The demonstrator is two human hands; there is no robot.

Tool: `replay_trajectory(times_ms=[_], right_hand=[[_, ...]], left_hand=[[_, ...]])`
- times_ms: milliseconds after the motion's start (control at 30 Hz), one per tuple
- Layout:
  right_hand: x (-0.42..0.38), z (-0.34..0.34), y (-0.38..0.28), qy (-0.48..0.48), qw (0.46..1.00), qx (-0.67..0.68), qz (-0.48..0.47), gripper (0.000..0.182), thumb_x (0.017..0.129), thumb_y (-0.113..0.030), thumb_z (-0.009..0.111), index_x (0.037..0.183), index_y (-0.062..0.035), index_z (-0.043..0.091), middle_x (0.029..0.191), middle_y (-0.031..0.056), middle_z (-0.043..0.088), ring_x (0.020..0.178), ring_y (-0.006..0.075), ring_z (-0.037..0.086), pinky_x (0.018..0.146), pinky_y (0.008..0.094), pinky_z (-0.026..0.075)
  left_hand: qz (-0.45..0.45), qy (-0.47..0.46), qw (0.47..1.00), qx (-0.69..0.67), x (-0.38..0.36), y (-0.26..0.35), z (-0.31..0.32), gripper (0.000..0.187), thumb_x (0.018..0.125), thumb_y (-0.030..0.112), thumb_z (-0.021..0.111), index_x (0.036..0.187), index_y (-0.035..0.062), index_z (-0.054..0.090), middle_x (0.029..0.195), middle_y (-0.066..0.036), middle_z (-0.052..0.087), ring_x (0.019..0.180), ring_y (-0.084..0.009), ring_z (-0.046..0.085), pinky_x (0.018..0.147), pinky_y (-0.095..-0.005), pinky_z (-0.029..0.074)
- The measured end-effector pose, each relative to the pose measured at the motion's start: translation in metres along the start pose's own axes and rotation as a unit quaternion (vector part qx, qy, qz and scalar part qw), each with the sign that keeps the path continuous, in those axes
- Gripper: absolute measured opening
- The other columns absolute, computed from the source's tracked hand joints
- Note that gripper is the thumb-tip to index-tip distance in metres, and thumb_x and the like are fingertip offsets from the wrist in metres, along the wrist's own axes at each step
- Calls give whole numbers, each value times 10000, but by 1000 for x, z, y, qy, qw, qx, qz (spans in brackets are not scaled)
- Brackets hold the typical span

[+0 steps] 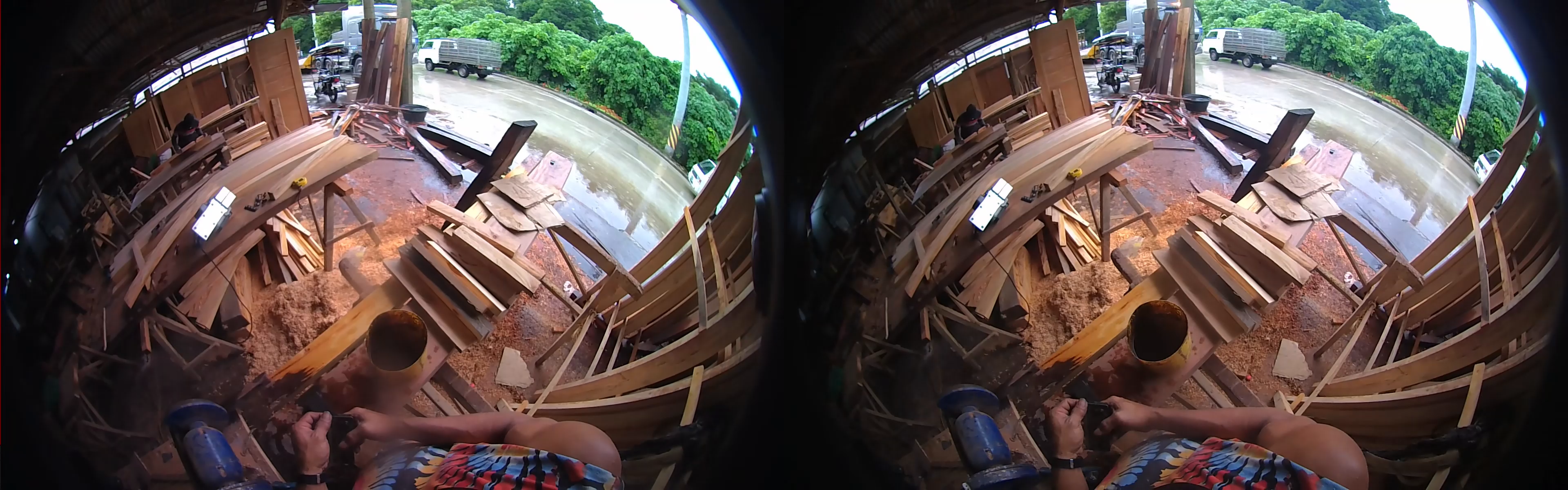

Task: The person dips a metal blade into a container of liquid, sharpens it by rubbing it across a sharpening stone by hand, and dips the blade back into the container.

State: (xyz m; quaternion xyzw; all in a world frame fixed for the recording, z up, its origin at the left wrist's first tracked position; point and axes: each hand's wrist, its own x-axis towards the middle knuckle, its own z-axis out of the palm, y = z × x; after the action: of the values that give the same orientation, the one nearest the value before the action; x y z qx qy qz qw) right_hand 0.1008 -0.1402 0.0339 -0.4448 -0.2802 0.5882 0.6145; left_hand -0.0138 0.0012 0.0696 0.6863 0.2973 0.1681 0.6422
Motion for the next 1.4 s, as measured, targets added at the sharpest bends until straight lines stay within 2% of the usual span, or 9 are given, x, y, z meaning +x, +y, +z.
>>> replay_trajectory(times_ms=[167, 367, 467, 700, 733, 767, 800, 967, 1400], right_hand=[[2, -9, 5, -19, 1000, -6, -3, 297, 835, -140, 779, 1089, -24, 680, 947, 38, 725, 819, 141, 708, 720, 276, 585], [3, -11, 9, -14, 1000, -9, -8, 304, 829, -131, 783, 1091, -17, 678, 947, 43, 728, 813, 143, 713, 714, 275, 587], [-4, -2, -6, 9, 1000, 13, -1, 228, 805, -149, 809, 979, -26, 729, 835, 3, 701, 724, 95, 615, 687, 261, 494], [-5, -3, -5, 5, 999, 30, 15, 269, 806, -88, 780, 1051, -6, 703, 875, 37, 715, 773, 139, 692, 689, 270, 563], [0, -6, 7, 4, 999, 46, 13, 275, 806, -72, 768, 1063, -3, 698, 880, 44, 715, 780, 147, 700, 686, 272, 571], [2, -12, 12, 11, 998, 64, 7, 283, 806, -57, 757, 1075, 0, 692, 886, 51, 716, 787, 154, 709, 682, 274, 578], [-3, -8, 5, 21, 999, 41, -9, 292, 796, -47, 743, 1079, -3, 686, 884, 53, 709, 776, 156, 700, 666, 287, 575], [-2, -4, 11, 55, 997, -27, -43, 323, 703, -43, 681, 1022, 1, 658, 829, 7, 652, 778, 125, 622, 669, 322, 527], [-9, -12, 29, 138, 983, -31, -115, 214, 721, -79, 774, 884, 21, 679, 795, 49, 695, 740, 139, 650, 639, 326, 519]], left_hand=[[-9, -24, 1000, 1, 1, 4, 0, 168, 989, 143, 677, 882, 15, 688, 752, 47, 601, 680, -47, 491, 639, -223, 398], [3, -25, 1000, -6, 4, -2, -1, 177, 984, 134, 677, 888, -14, 692, 750, 27, 619, 687, -63, 509, 642, -244, 432], [4, -24, 1000, 0, 2, 4, 1, 167, 986, 129, 668, 903, -13, 689, 762, 20, 629, 687, -67, 523, 648, -245, 443], [11, -47, 999, 8, 5, -2, -3, 115, 957, 104, 690, 917, -3, 698, 800, 10, 638, 731, -58, 536, 669, -236, 436], [83, -79, 992, 43, 7, -5, -5, 97, 921, 81, 712, 926, -15, 704, 805, -1, 644, 741, -63, 546, 677, -234, 444], [57, -105, 992, 48, 18, -25, -14, 85, 911, 64, 711, 932, -18, 701, 820, -5, 655, 757, -83, 571, 704, -243, 463], [-19, -109, 981, 159, -4, 25, -10, 260, 921, 130, 757, 1097, -53, 702, 966, -134, 727, 861, -217, 657, 795, -356, 545], [-66, -137, 986, 65, 13, -18, -30, 230, 950, 193, 736, 1046, -11, 690, 958, -72, 674, 861, -190, 588, 797, -323, 496], [-8, -211, 956, 203, 29, -5, -20, 275, 1005, 250, 676, 1099, -7, 698, 980, -77, 681, 857, -169, 578, 777, -310, 494]])
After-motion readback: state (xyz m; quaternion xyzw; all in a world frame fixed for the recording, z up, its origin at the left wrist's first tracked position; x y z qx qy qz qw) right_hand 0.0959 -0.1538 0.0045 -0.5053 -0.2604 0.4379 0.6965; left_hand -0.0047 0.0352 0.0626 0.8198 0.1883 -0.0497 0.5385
